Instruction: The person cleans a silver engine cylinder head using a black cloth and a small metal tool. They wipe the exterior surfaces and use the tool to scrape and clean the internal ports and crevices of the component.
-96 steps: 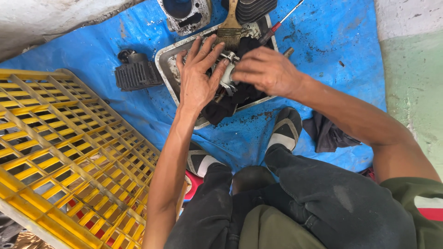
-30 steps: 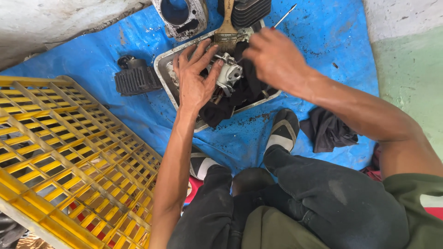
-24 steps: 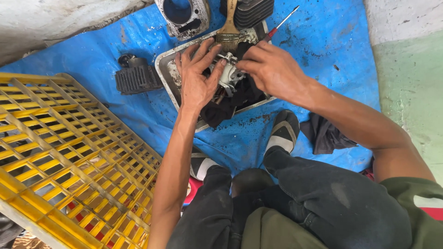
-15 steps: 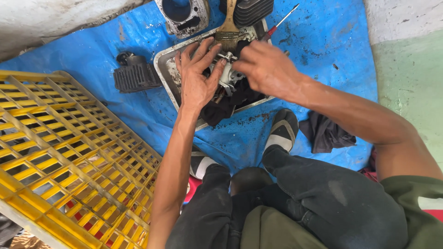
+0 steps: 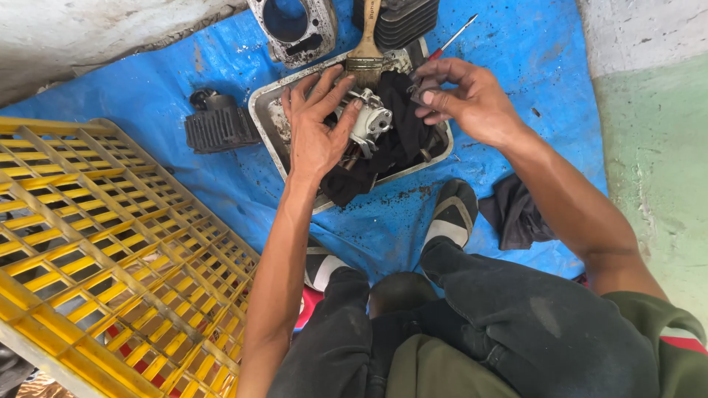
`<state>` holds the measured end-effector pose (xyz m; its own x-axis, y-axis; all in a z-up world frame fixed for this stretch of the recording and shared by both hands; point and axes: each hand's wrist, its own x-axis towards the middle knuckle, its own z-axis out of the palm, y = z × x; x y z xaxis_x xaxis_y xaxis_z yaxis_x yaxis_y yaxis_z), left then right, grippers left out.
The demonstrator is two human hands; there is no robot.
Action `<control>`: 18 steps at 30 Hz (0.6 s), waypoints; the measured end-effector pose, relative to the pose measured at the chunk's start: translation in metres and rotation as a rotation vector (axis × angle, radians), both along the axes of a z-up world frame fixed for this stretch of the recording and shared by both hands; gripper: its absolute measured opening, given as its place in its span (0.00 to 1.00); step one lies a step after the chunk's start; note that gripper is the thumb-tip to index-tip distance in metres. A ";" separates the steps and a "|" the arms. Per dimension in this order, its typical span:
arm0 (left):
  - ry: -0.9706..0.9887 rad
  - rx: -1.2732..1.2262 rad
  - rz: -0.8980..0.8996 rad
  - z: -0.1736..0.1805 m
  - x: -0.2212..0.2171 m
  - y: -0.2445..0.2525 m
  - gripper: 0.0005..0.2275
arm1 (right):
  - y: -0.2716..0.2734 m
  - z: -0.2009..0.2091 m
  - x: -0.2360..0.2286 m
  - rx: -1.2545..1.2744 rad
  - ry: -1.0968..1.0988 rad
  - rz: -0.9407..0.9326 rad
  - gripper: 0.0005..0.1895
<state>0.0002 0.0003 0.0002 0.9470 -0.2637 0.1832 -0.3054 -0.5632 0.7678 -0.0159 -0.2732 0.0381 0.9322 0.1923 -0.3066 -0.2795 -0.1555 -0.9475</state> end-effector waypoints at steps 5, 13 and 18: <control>0.001 -0.010 -0.009 0.001 0.001 0.001 0.16 | -0.025 -0.032 0.002 -0.017 -0.013 -0.081 0.15; 0.010 0.002 -0.018 0.003 0.000 0.001 0.16 | -0.037 -0.061 0.019 -0.390 -0.199 -0.110 0.10; 0.008 0.014 -0.012 0.000 0.000 0.002 0.17 | -0.041 -0.103 0.029 -0.583 -0.268 0.009 0.10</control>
<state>0.0001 0.0018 0.0006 0.9454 -0.2771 0.1716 -0.3055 -0.5701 0.7626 0.0129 -0.3143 -0.0651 0.9902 0.0722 -0.1198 -0.0414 -0.6671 -0.7438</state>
